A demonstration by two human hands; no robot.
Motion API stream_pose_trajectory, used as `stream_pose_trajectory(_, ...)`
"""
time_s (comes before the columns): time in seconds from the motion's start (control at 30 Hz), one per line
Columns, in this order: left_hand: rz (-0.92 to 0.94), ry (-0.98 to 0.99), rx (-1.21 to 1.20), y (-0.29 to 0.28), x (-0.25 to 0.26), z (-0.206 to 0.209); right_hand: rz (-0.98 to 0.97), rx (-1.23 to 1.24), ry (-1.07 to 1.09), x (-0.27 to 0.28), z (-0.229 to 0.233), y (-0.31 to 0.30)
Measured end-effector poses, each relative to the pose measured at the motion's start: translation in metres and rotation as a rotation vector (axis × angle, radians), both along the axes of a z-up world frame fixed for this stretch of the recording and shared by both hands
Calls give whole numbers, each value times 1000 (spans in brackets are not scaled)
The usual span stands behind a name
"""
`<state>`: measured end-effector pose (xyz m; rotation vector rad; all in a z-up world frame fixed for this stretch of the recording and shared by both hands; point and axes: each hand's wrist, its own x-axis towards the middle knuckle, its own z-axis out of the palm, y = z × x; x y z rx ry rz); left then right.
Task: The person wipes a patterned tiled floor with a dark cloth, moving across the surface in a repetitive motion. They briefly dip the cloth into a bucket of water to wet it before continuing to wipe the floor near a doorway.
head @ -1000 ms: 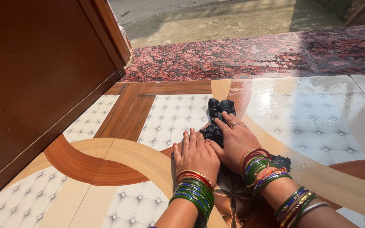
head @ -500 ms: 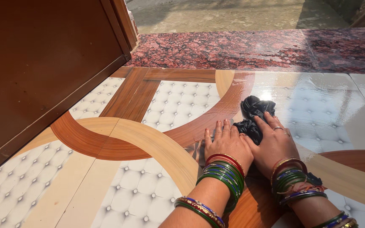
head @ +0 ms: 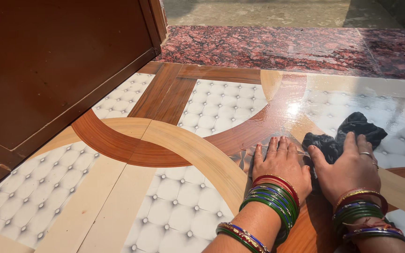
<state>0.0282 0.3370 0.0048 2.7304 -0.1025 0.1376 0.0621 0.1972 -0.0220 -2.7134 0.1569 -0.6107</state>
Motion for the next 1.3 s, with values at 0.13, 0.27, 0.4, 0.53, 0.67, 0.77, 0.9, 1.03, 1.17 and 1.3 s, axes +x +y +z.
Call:
stream_pose_trajectory(0.13,115,27,25,57,13,0,70,36,47,59,15,75)
stream_pose_trajectory(0.27,251,40,30,121,27,1,187,80,102,87,26,157)
stream_pose_trajectory(0.4,393,65,59,180,22,1,363,45,70,94,29,227)
stream_pose_trajectory(0.53,494,47,87,223,2,5,557,-11,71,90,29,285)
stream_pose_trajectory(0.67,613,-18,108,254,-24,1,748,-63,78,70,31,324)
stream_pose_trajectory(0.77,703,5,116,273,-48,-1,917,-28,73,39,33,342)
stream_pose_trajectory(0.9,790,31,147,290,-92,0,1091,-1,60,-9,37,358)
stream_pose_trajectory(1.03,809,37,169,300,-141,-1,1198,17,78,-56,41,365)
stream_pose_trajectory(1.17,803,35,195,297,-184,-5,1266,48,96,-98,43,358)
stream_pose_trajectory(1.3,791,28,161,277,-194,-10,1229,115,69,-120,43,335)
